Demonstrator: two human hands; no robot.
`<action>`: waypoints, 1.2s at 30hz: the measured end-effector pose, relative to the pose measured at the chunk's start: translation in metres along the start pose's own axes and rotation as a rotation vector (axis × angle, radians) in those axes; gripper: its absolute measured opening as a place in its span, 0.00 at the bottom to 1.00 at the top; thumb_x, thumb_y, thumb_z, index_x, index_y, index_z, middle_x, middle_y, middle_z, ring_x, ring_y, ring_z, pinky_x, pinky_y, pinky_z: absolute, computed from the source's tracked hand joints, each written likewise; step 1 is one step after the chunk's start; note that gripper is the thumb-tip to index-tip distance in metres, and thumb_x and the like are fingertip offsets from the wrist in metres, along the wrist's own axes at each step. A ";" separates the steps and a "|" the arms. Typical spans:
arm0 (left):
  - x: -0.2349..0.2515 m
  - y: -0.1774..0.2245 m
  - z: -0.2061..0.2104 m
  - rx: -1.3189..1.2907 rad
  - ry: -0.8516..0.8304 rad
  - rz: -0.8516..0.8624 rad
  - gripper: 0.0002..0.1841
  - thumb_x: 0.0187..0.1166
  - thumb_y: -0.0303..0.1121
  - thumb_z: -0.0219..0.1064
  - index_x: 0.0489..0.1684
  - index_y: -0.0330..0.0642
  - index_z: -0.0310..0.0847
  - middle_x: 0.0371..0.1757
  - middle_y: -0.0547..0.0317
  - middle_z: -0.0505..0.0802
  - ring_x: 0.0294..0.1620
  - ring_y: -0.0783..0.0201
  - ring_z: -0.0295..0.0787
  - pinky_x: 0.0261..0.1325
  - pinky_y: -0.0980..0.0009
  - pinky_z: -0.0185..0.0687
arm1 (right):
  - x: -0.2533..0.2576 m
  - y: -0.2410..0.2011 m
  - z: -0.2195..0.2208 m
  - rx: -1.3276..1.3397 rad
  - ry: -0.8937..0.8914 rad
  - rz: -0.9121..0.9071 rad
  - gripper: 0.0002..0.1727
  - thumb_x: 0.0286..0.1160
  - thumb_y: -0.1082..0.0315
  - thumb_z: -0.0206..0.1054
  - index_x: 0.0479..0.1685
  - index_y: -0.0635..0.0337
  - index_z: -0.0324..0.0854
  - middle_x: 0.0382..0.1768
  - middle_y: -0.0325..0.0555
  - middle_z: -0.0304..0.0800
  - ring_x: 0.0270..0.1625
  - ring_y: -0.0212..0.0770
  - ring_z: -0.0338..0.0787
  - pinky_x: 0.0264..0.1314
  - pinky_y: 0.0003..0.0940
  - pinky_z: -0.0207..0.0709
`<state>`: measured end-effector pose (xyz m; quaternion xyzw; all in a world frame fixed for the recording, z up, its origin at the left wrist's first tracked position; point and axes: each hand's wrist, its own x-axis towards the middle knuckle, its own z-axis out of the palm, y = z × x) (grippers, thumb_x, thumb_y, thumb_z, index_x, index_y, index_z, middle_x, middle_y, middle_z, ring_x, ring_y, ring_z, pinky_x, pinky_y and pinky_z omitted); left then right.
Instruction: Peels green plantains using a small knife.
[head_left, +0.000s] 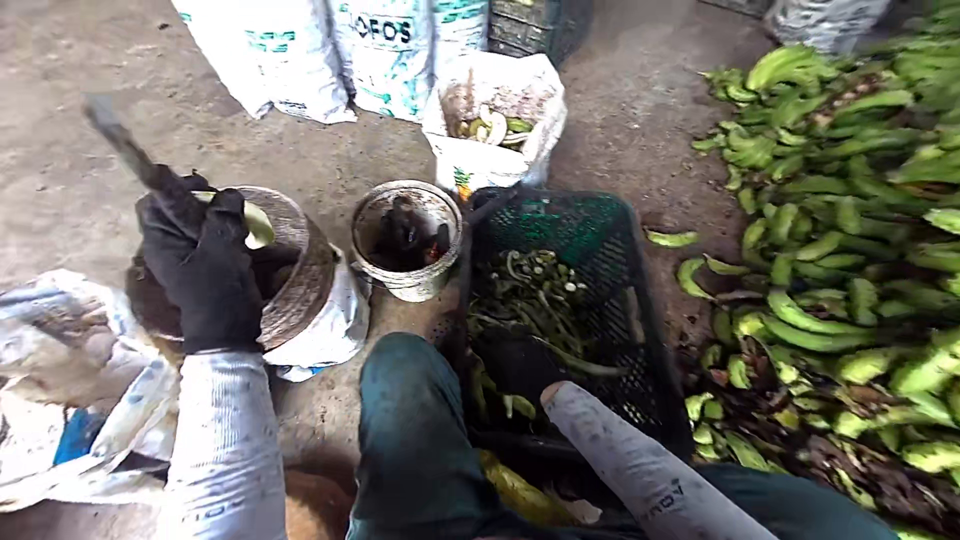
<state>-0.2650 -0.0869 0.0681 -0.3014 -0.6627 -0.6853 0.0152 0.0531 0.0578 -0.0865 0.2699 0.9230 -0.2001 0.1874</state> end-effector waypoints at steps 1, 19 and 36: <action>0.009 0.000 -0.005 -0.024 0.037 -0.004 0.26 0.77 0.38 0.71 0.71 0.44 0.66 0.55 0.65 0.86 0.49 0.70 0.86 0.49 0.68 0.87 | 0.009 0.000 0.007 -0.028 -0.044 0.010 0.33 0.77 0.66 0.66 0.85 0.41 0.69 0.86 0.47 0.67 0.90 0.63 0.58 0.78 0.84 0.51; -0.122 0.049 0.143 -0.389 -0.588 -0.331 0.19 0.89 0.40 0.60 0.77 0.53 0.75 0.58 0.58 0.90 0.43 0.67 0.86 0.40 0.67 0.84 | -0.066 0.016 -0.061 0.065 0.231 0.090 0.31 0.80 0.48 0.66 0.78 0.55 0.77 0.72 0.60 0.82 0.79 0.64 0.75 0.86 0.67 0.55; -0.214 0.075 0.173 -0.237 -0.922 -0.452 0.23 0.93 0.38 0.48 0.77 0.33 0.71 0.44 0.55 0.87 0.36 0.69 0.83 0.41 0.71 0.83 | -0.137 0.055 -0.114 1.468 1.183 -0.066 0.33 0.72 0.62 0.69 0.80 0.51 0.66 0.50 0.46 0.89 0.44 0.38 0.90 0.44 0.34 0.87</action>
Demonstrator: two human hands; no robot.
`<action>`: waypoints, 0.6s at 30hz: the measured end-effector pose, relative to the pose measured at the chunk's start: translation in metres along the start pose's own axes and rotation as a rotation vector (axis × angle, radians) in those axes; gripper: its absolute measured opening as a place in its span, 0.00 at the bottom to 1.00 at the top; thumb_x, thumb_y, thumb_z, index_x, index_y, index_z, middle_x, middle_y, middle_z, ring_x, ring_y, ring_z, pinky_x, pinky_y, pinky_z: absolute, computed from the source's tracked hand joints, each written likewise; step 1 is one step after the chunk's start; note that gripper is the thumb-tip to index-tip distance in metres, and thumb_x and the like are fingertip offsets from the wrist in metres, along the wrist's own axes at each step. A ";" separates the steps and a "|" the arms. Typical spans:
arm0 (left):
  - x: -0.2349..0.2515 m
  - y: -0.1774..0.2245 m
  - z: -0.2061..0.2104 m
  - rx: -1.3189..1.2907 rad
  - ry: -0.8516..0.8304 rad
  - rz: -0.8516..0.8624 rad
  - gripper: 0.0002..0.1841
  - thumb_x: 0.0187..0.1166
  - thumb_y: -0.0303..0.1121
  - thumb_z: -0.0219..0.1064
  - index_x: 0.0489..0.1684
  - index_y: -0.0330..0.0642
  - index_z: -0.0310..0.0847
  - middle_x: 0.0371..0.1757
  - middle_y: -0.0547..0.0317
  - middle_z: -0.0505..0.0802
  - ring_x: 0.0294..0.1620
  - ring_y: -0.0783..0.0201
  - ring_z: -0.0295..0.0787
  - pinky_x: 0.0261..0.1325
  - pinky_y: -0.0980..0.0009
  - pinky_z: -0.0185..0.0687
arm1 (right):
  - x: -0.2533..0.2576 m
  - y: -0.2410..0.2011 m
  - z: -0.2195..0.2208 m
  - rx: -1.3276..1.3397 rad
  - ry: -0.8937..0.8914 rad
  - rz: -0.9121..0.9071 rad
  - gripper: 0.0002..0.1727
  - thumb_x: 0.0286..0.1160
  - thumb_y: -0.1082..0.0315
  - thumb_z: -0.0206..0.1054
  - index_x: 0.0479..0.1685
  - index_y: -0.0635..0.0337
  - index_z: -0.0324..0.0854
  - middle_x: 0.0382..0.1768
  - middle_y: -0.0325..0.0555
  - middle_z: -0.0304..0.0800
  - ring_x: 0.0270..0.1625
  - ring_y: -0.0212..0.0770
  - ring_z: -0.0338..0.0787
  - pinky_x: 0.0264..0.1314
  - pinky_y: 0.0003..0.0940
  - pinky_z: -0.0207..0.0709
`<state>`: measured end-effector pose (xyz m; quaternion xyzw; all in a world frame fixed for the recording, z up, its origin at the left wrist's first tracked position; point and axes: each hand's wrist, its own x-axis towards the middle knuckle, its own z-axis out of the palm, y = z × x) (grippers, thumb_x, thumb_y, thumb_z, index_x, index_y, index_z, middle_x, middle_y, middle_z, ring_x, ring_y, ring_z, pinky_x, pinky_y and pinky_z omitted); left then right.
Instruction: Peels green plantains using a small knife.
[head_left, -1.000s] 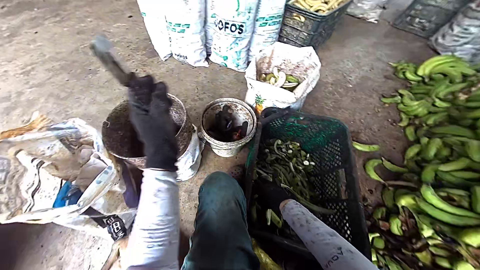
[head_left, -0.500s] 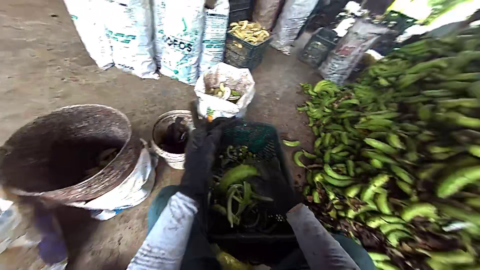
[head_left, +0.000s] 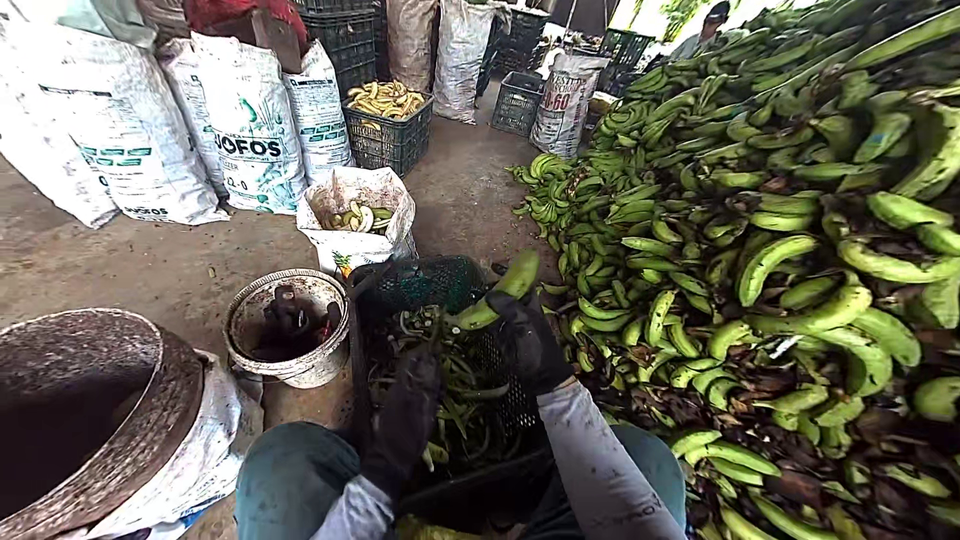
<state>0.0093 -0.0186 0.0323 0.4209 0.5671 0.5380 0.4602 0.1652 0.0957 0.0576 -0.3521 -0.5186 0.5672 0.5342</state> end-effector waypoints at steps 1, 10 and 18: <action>-0.005 -0.019 0.008 -0.081 -0.050 0.045 0.24 0.92 0.41 0.46 0.74 0.33 0.72 0.41 0.59 0.87 0.34 0.70 0.85 0.39 0.72 0.85 | -0.001 -0.001 -0.002 0.032 0.015 -0.006 0.32 0.74 0.60 0.68 0.80 0.49 0.66 0.49 0.45 0.89 0.43 0.38 0.91 0.43 0.34 0.88; -0.004 0.040 0.051 -0.687 -0.201 0.317 0.26 0.84 0.57 0.61 0.62 0.42 0.79 0.31 0.65 0.89 0.28 0.69 0.87 0.39 0.67 0.90 | -0.005 -0.014 -0.022 0.076 0.114 -0.164 0.39 0.70 0.59 0.74 0.83 0.48 0.63 0.54 0.47 0.88 0.49 0.43 0.92 0.48 0.41 0.89; 0.016 -0.025 0.058 -0.136 -0.343 -0.220 0.22 0.94 0.48 0.45 0.74 0.42 0.67 0.34 0.61 0.84 0.26 0.69 0.82 0.29 0.71 0.84 | 0.013 -0.023 -0.062 0.296 -0.037 0.026 0.26 0.82 0.53 0.57 0.77 0.50 0.65 0.43 0.46 0.88 0.41 0.38 0.91 0.43 0.34 0.88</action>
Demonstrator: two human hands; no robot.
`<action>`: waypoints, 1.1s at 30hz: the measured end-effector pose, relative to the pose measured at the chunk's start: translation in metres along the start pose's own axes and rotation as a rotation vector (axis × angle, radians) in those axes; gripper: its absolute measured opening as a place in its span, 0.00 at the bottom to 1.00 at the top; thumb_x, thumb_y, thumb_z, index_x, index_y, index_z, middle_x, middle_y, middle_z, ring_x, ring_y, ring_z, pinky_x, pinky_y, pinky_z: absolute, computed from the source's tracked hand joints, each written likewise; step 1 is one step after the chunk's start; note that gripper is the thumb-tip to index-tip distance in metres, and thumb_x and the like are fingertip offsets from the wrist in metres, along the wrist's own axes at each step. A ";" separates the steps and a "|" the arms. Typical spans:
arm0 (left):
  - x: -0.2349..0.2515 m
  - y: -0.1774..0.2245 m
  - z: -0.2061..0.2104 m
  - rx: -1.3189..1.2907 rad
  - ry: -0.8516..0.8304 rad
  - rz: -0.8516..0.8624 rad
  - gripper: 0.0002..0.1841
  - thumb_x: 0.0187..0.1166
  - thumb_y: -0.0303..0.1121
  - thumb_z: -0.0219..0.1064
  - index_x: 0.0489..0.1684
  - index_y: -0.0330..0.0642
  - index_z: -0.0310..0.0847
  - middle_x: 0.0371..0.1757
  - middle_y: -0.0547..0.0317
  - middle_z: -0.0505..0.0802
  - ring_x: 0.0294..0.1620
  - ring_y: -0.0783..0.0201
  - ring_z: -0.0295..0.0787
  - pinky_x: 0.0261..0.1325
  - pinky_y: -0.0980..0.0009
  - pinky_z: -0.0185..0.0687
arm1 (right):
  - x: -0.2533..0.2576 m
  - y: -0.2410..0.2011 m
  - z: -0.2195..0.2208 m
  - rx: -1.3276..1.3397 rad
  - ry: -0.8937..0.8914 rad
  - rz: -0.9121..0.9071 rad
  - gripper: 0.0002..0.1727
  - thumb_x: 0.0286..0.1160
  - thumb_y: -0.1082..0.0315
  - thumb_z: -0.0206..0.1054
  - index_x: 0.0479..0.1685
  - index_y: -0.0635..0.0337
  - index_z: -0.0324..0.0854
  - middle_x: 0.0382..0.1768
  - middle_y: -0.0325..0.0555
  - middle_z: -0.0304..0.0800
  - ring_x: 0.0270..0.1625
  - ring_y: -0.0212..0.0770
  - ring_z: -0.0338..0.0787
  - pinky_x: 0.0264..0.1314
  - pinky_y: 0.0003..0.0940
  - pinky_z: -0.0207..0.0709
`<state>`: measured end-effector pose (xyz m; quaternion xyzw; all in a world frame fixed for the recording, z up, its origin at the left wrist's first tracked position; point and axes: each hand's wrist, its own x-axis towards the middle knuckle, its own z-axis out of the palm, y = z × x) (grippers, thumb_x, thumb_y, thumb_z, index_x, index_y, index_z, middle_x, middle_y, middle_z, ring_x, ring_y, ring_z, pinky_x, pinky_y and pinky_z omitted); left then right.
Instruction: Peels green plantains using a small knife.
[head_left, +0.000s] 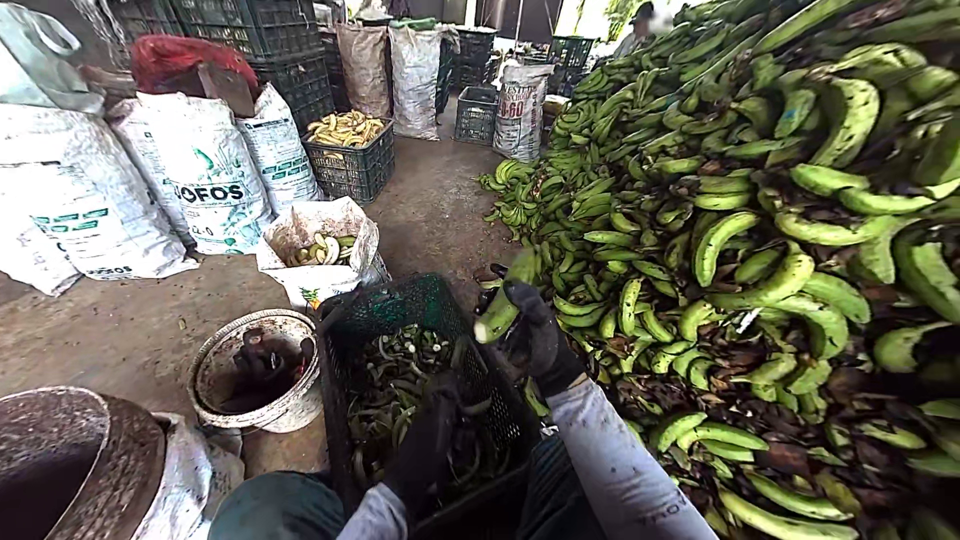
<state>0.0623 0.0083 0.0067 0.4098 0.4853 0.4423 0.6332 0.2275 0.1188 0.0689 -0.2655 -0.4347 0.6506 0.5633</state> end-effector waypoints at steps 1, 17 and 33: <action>0.002 0.014 0.000 0.105 0.026 0.076 0.23 0.93 0.48 0.48 0.77 0.42 0.67 0.39 0.59 0.85 0.31 0.68 0.84 0.34 0.69 0.85 | 0.004 0.002 -0.007 -0.013 0.030 0.030 0.24 0.87 0.51 0.51 0.76 0.50 0.68 0.40 0.44 0.88 0.38 0.36 0.90 0.40 0.32 0.87; 0.064 0.076 -0.054 0.928 0.429 0.374 0.24 0.90 0.54 0.53 0.66 0.46 0.83 0.50 0.46 0.92 0.50 0.47 0.91 0.55 0.38 0.83 | -0.018 0.041 0.008 -0.026 -0.014 0.308 0.25 0.92 0.51 0.40 0.65 0.59 0.72 0.34 0.47 0.87 0.27 0.37 0.86 0.28 0.31 0.84; 0.056 0.052 -0.042 1.079 0.322 0.485 0.26 0.84 0.51 0.61 0.76 0.49 0.81 0.58 0.42 0.91 0.59 0.41 0.89 0.62 0.37 0.82 | -0.011 0.052 0.000 0.005 0.037 0.249 0.25 0.94 0.52 0.37 0.55 0.56 0.78 0.32 0.43 0.87 0.30 0.34 0.87 0.32 0.28 0.85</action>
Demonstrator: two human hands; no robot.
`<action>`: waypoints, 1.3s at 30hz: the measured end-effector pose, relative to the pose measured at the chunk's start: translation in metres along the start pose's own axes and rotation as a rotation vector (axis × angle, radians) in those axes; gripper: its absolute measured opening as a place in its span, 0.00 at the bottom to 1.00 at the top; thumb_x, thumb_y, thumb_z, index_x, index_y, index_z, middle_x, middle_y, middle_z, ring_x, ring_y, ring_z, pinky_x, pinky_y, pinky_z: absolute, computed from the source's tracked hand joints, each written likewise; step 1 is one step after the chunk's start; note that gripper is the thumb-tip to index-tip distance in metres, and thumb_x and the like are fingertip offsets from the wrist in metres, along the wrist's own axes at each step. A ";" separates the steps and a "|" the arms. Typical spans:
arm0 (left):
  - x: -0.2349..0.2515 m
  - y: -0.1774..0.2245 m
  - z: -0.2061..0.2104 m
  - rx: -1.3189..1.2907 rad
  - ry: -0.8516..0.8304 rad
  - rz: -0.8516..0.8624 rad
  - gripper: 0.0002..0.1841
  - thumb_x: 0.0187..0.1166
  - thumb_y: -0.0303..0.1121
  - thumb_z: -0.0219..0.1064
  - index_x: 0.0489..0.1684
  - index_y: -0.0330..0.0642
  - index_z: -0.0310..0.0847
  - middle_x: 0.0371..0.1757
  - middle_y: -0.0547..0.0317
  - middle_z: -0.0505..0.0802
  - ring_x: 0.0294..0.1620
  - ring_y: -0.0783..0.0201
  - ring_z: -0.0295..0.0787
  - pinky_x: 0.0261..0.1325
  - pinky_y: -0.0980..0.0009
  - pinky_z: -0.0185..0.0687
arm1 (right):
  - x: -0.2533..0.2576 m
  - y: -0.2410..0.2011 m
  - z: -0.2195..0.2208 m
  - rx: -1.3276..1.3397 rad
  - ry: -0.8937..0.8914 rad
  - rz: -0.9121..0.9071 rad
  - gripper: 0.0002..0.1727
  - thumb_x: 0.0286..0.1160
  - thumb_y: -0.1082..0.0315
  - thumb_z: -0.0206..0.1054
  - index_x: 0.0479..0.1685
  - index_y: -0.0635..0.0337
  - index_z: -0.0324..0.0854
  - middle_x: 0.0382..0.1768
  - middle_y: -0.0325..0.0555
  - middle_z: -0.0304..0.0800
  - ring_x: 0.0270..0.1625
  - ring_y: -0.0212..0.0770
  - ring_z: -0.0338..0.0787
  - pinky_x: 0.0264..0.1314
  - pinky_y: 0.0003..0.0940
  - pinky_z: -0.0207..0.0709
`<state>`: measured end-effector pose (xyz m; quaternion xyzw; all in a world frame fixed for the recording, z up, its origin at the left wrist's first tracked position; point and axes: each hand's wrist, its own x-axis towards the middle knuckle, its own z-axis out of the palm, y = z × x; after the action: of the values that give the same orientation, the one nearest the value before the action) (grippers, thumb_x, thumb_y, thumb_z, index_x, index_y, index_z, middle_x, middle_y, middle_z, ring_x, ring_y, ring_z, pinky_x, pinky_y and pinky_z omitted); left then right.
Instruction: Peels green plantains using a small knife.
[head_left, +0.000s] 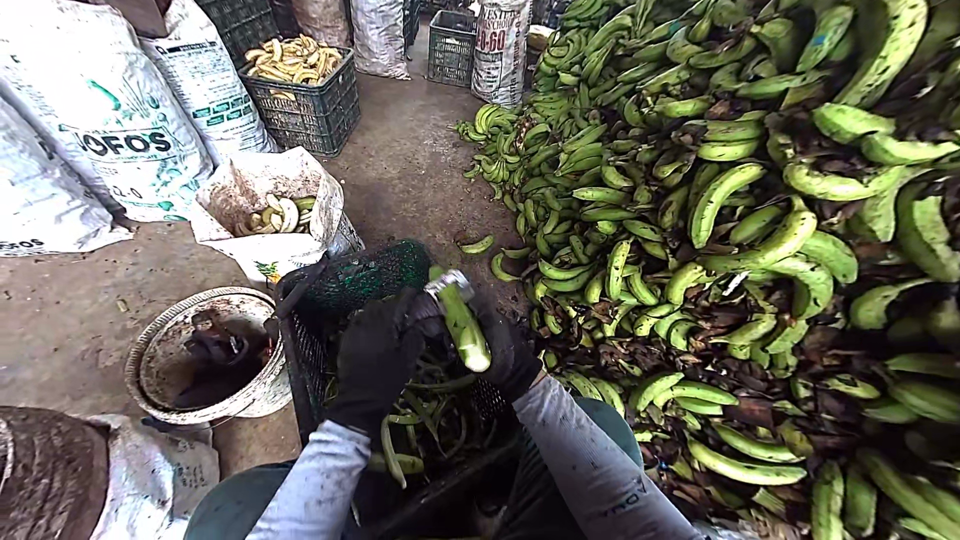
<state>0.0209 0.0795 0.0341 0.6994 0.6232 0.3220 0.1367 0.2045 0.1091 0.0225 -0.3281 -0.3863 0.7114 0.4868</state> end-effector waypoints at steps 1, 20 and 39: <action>0.006 -0.003 -0.007 -0.008 0.029 -0.063 0.25 0.85 0.51 0.61 0.76 0.49 0.80 0.59 0.42 0.90 0.61 0.41 0.88 0.64 0.36 0.80 | -0.003 0.001 0.001 -0.051 -0.046 0.011 0.25 0.94 0.52 0.37 0.58 0.58 0.77 0.34 0.44 0.87 0.32 0.34 0.87 0.34 0.28 0.85; 0.011 -0.016 -0.011 -0.104 0.071 -0.127 0.23 0.88 0.47 0.60 0.77 0.50 0.78 0.65 0.44 0.89 0.64 0.45 0.87 0.66 0.36 0.79 | -0.010 -0.008 -0.005 -0.119 -0.186 0.011 0.20 0.83 0.57 0.49 0.62 0.54 0.79 0.36 0.39 0.89 0.33 0.30 0.88 0.37 0.25 0.85; -0.007 0.003 0.014 -0.279 -0.052 -0.132 0.26 0.89 0.51 0.55 0.80 0.51 0.76 0.65 0.50 0.89 0.62 0.55 0.88 0.65 0.47 0.83 | -0.005 -0.015 -0.014 -0.354 -0.177 -0.070 0.22 0.84 0.53 0.54 0.71 0.52 0.74 0.45 0.37 0.87 0.42 0.28 0.86 0.46 0.27 0.83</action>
<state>0.0318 0.0748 0.0237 0.6392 0.6135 0.3775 0.2693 0.2240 0.1108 0.0292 -0.3312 -0.5578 0.6411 0.4100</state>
